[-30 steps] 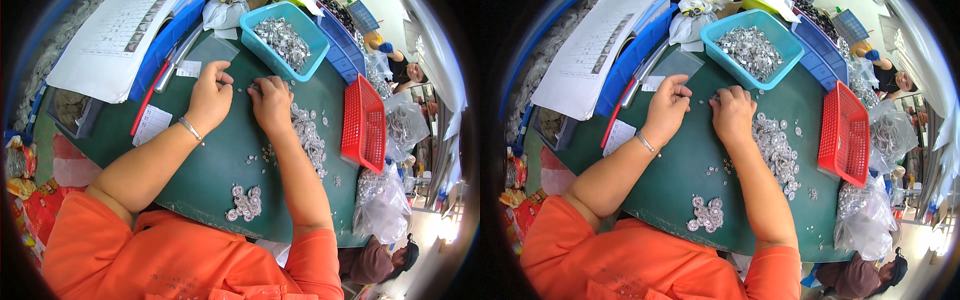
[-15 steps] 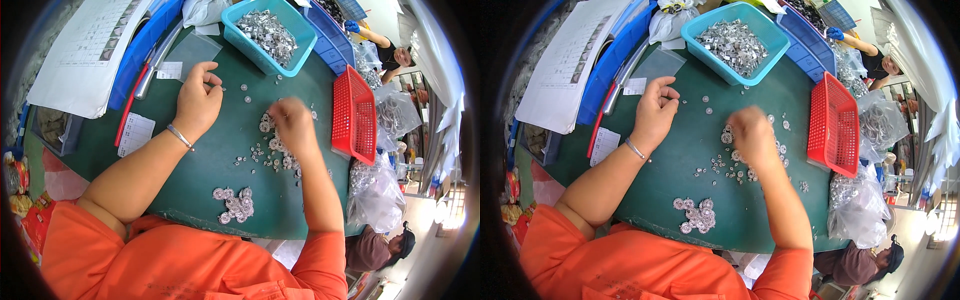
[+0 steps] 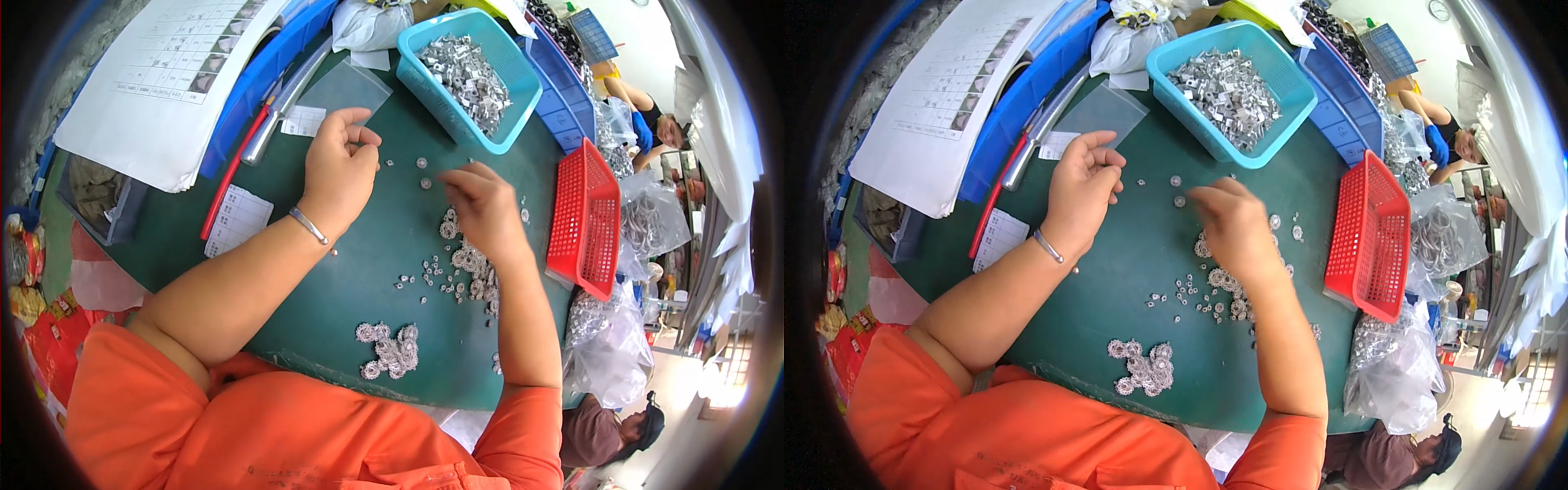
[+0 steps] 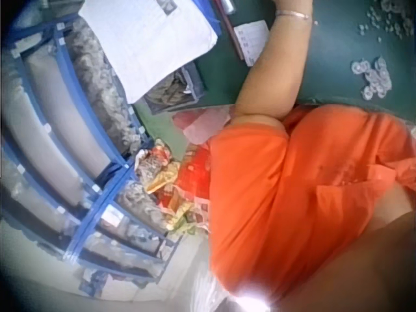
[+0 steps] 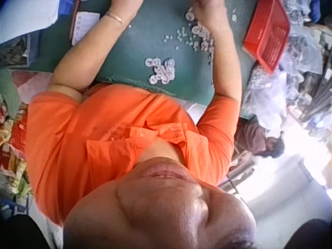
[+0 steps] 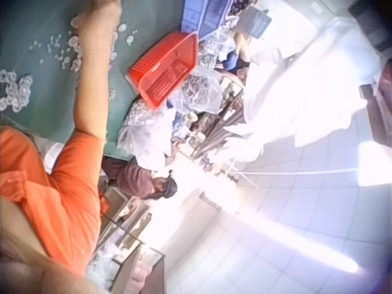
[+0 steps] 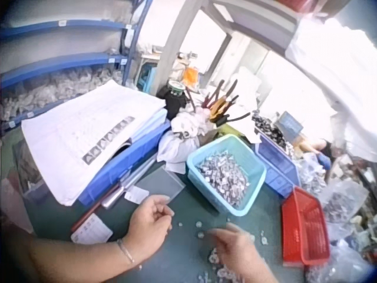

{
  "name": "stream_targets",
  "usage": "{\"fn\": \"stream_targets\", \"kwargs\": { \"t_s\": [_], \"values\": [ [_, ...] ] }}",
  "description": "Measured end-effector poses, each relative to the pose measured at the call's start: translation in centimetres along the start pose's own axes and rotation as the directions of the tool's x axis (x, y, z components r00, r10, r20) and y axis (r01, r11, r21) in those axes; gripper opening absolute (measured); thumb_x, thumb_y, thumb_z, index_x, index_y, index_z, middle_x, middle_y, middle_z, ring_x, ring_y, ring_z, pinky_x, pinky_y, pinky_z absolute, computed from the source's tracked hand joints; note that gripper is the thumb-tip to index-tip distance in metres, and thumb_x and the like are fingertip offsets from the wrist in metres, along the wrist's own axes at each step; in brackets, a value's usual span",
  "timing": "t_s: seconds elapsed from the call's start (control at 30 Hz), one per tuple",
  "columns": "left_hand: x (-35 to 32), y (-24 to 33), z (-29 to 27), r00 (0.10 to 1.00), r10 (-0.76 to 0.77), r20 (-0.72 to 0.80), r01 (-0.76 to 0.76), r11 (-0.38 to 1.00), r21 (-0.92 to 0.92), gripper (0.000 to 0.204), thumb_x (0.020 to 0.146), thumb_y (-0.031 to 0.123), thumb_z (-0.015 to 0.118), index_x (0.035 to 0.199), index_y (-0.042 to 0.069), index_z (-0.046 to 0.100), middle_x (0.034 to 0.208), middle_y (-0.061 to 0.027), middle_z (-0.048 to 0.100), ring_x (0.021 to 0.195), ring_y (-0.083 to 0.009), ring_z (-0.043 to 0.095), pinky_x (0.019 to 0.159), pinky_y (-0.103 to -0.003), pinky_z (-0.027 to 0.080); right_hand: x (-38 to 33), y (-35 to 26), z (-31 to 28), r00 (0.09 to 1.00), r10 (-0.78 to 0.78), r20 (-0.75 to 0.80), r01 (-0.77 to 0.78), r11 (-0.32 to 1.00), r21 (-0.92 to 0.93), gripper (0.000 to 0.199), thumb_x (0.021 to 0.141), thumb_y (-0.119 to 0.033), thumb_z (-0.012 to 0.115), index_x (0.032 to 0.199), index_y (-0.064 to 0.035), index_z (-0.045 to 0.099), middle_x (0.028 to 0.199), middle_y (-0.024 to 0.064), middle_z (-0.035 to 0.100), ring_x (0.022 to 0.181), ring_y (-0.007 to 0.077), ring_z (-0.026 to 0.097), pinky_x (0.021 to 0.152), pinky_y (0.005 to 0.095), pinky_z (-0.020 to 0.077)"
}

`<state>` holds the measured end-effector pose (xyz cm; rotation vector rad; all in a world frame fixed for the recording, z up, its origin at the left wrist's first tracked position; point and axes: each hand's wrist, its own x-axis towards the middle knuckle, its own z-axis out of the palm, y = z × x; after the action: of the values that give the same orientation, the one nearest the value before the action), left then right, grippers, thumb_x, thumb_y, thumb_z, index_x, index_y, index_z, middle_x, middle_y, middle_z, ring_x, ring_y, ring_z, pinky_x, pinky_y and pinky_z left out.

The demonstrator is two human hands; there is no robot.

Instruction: The person sorts small silver metal parts on a green workbench. They pour parts from a red basket onto the table, then pick up individual pieces and place them into a light blue tray. The person handles the parts one at a time throughout the clip.

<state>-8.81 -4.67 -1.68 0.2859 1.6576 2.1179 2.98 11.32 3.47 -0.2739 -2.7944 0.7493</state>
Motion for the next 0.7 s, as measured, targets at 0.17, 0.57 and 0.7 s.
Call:
{"fn": "stream_targets", "kwargs": {
  "t_s": [0.17, 0.57, 0.7],
  "values": [
    [-0.1, -0.1, 0.0, 0.997, 0.017, 0.074, -0.021, 0.999, 0.041, 0.039, 0.084, -0.007, 0.051, 0.123, 0.000, 0.051, 0.096, -0.0059, 0.058, 0.071, -0.0085, 0.055, 0.059, -0.021, 0.046, 1.4, -0.7, 3.4, 0.998, -0.054, -0.028, 0.052, 0.997, -0.061, 0.018, 0.077, 0.002, 0.068, 0.095, 0.0005, 0.065, 0.098, 0.0181, 0.057, 0.085, 0.0389, 0.061, 0.075, 0.0419, 0.0520],
    [0.6, -0.4, -0.8, 0.994, 0.006, 0.112, -0.018, 0.994, 0.105, 0.036, 0.087, -0.001, 0.055, 0.123, 0.003, 0.055, 0.098, -0.0046, 0.061, 0.071, -0.0086, 0.055, 0.062, -0.021, 0.046, 2.5, -1.6, 3.3, 0.974, 0.189, 0.126, -0.143, 0.942, -0.304, 0.023, 0.079, -0.004, 0.058, 0.100, 0.0068, 0.058, 0.101, 0.0295, 0.059, 0.095, 0.0407, 0.063, 0.081, 0.0437, 0.0546],
    [1.4, -0.8, -1.2, 0.987, 0.027, 0.161, -0.045, 0.993, 0.105, 0.035, 0.089, 0.001, 0.055, 0.124, 0.002, 0.054, 0.099, -0.0041, 0.060, 0.074, -0.0071, 0.055, 0.064, -0.020, 0.046, 0.4, -1.7, 3.8, 0.996, 0.084, 0.019, -0.076, 0.961, -0.266, 0.020, 0.075, -0.002, 0.061, 0.094, 0.0039, 0.060, 0.097, 0.0243, 0.063, 0.091, 0.0373, 0.065, 0.079, 0.0415, 0.0546]
  ]
}}
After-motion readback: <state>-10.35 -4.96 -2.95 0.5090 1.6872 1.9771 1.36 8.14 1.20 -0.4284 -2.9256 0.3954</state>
